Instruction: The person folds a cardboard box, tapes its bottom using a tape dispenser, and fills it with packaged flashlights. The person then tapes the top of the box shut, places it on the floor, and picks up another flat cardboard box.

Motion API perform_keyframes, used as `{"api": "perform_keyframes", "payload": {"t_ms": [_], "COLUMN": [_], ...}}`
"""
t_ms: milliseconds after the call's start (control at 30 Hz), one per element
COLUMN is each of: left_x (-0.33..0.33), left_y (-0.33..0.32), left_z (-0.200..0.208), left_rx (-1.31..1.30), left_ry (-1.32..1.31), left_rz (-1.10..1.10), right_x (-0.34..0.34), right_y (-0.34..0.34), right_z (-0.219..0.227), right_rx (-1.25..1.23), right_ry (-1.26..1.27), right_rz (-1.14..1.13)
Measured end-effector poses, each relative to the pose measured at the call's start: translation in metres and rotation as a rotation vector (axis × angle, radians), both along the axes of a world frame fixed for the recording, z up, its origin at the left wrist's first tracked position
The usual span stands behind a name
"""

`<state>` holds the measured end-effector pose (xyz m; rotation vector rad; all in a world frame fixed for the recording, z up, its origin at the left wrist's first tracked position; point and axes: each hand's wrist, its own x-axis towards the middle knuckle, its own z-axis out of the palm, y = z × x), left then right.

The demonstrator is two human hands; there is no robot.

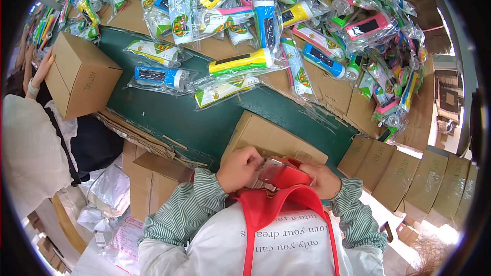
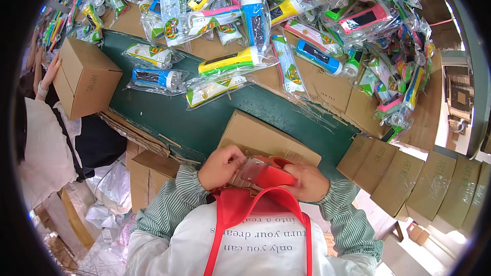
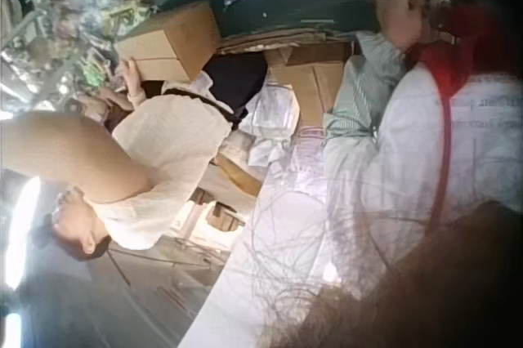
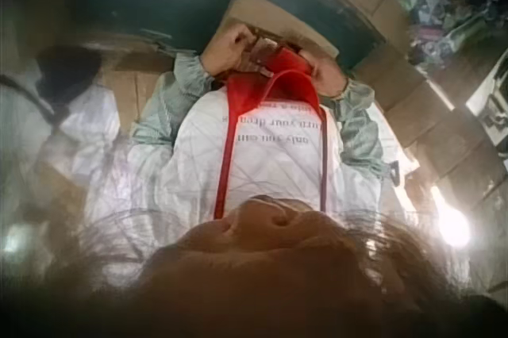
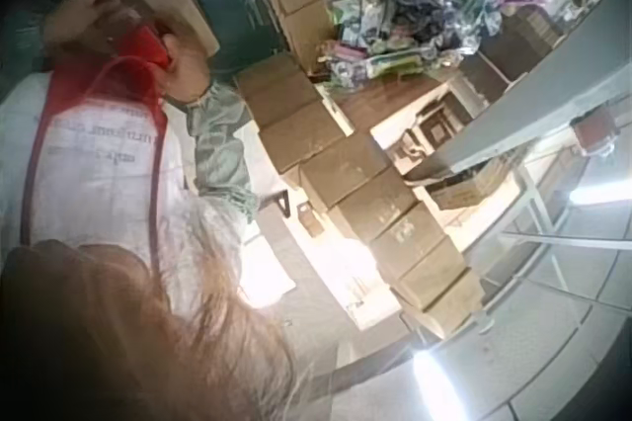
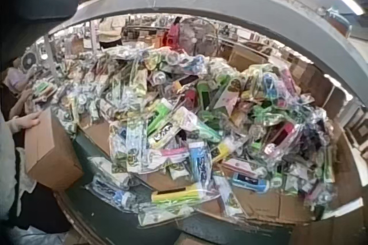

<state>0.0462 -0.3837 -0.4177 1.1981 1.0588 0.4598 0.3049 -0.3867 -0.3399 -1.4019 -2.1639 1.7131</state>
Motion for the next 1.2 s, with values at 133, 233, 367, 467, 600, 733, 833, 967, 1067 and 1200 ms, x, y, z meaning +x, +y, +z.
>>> {"api": "perform_keyframes", "payload": {"t_ms": [133,233,367,467,600,733,833,967,1067,1200], "left_x": [-0.036,-0.064,-0.077,-0.087,-0.082,-0.067,-0.051,-0.041,-0.034,-0.052], "left_y": [0.012,0.022,0.03,0.036,0.034,0.021,0.003,-0.006,0.007,0.0], "left_z": [0.003,-0.001,-0.005,-0.016,-0.036,-0.068,-0.096,-0.104,-0.086,-0.082], "left_rx": [0.139,-0.158,-0.115,-0.146,-0.184,-0.245,-0.261,0.222,0.154,-0.098], "left_ry": [0.08,0.067,0.091,0.122,0.089,0.059,-0.067,0.442,0.577,0.152], "left_rz": [0.071,0.204,0.218,0.163,0.195,0.192,0.192,0.272,0.241,0.474], "right_x": [-0.007,-0.008,-0.021,-0.034,-0.034,-0.034,-0.036,-0.035,-0.034,-0.029], "right_y": [0.004,0.006,0.007,0.01,0.009,0.009,0.007,0.005,0.009,0.008], "right_z": [-0.007,0.004,0.009,0.009,0.002,0.004,0.003,0.003,0.009,0.005], "right_rx": [0.15,0.105,0.135,0.16,0.188,0.19,0.215,0.198,0.135,0.125], "right_ry": [0.024,-0.066,-0.162,-0.279,-0.318,-0.354,-0.341,-0.353,-0.343,-0.272], "right_rz": [0.057,0.029,0.039,0.064,0.08,0.094,0.073,0.074,0.067,0.066]}}
